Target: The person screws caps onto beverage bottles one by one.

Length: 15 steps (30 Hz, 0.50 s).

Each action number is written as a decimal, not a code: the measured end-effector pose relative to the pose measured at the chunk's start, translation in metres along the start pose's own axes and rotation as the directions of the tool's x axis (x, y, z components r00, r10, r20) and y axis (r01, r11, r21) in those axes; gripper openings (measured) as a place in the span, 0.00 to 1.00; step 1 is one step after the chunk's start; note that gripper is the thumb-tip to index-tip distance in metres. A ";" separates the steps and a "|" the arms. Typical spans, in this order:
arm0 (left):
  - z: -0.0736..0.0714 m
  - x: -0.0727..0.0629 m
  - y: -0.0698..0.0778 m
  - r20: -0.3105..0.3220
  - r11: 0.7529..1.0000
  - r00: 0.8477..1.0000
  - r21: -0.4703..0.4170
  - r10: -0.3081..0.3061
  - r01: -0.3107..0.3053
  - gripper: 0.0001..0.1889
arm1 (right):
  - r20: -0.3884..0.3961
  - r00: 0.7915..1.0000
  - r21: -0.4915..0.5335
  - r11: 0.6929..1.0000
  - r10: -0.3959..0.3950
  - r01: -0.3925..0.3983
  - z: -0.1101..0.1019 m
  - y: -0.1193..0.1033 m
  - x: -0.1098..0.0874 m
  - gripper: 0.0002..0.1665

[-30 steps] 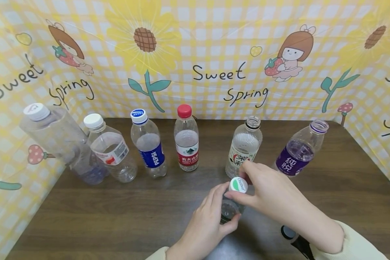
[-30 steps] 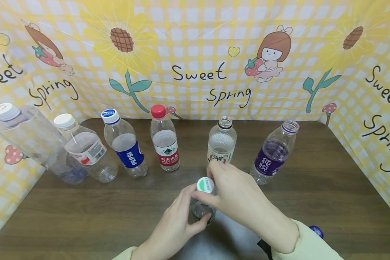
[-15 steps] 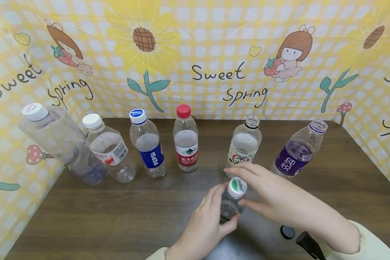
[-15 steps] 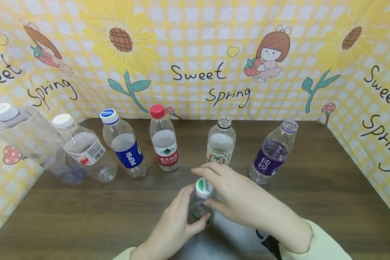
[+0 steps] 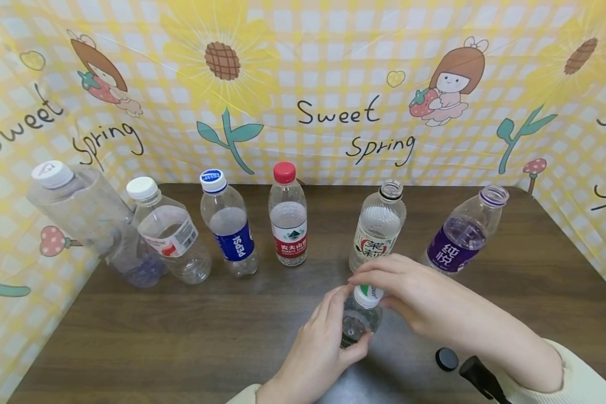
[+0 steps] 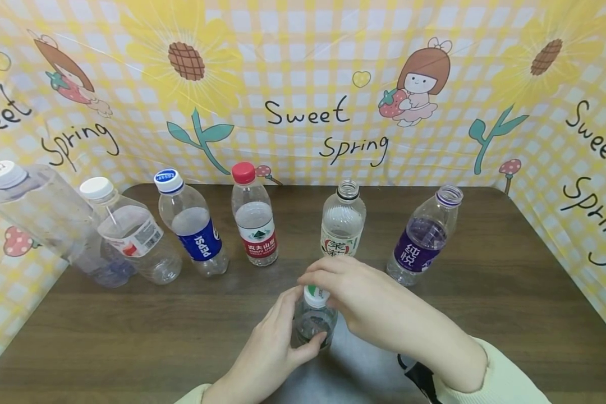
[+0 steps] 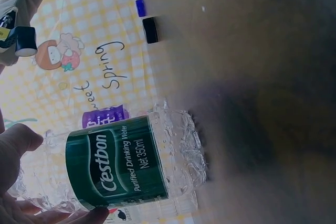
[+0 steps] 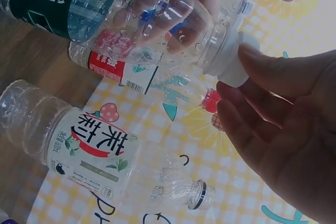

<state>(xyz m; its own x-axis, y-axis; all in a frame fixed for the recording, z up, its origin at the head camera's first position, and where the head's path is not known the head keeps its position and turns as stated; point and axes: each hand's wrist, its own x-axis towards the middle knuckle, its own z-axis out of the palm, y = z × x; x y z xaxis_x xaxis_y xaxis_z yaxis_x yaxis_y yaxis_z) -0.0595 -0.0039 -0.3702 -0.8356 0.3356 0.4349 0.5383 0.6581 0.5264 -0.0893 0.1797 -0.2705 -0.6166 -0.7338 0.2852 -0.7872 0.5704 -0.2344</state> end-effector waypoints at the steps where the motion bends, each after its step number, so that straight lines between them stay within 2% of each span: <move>1: 0.000 0.000 0.000 -0.002 1.000 1.000 -0.002 0.002 -0.002 0.34 | 0.004 1.000 -0.005 1.000 0.008 -0.008 0.000 0.000 0.000 0.28; 8: 0.000 0.000 -0.001 0.005 1.000 1.000 -0.018 0.001 -0.001 0.34 | -0.023 0.996 -0.025 0.996 0.082 -0.082 0.000 -0.003 0.002 0.21; 15: 0.000 0.000 0.000 0.008 1.000 1.000 -0.023 -0.008 0.008 0.35 | -0.063 0.988 -0.064 0.987 0.142 -0.146 0.001 -0.005 0.003 0.21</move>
<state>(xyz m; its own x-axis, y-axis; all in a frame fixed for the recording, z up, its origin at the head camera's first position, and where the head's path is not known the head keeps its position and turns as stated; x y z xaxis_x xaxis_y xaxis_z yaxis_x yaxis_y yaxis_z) -0.0597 -0.0042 -0.3707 -0.8406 0.3359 0.4250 0.5341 0.6451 0.5465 -0.0875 0.1738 -0.2697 -0.7215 -0.6206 0.3071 -0.6877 0.6939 -0.2135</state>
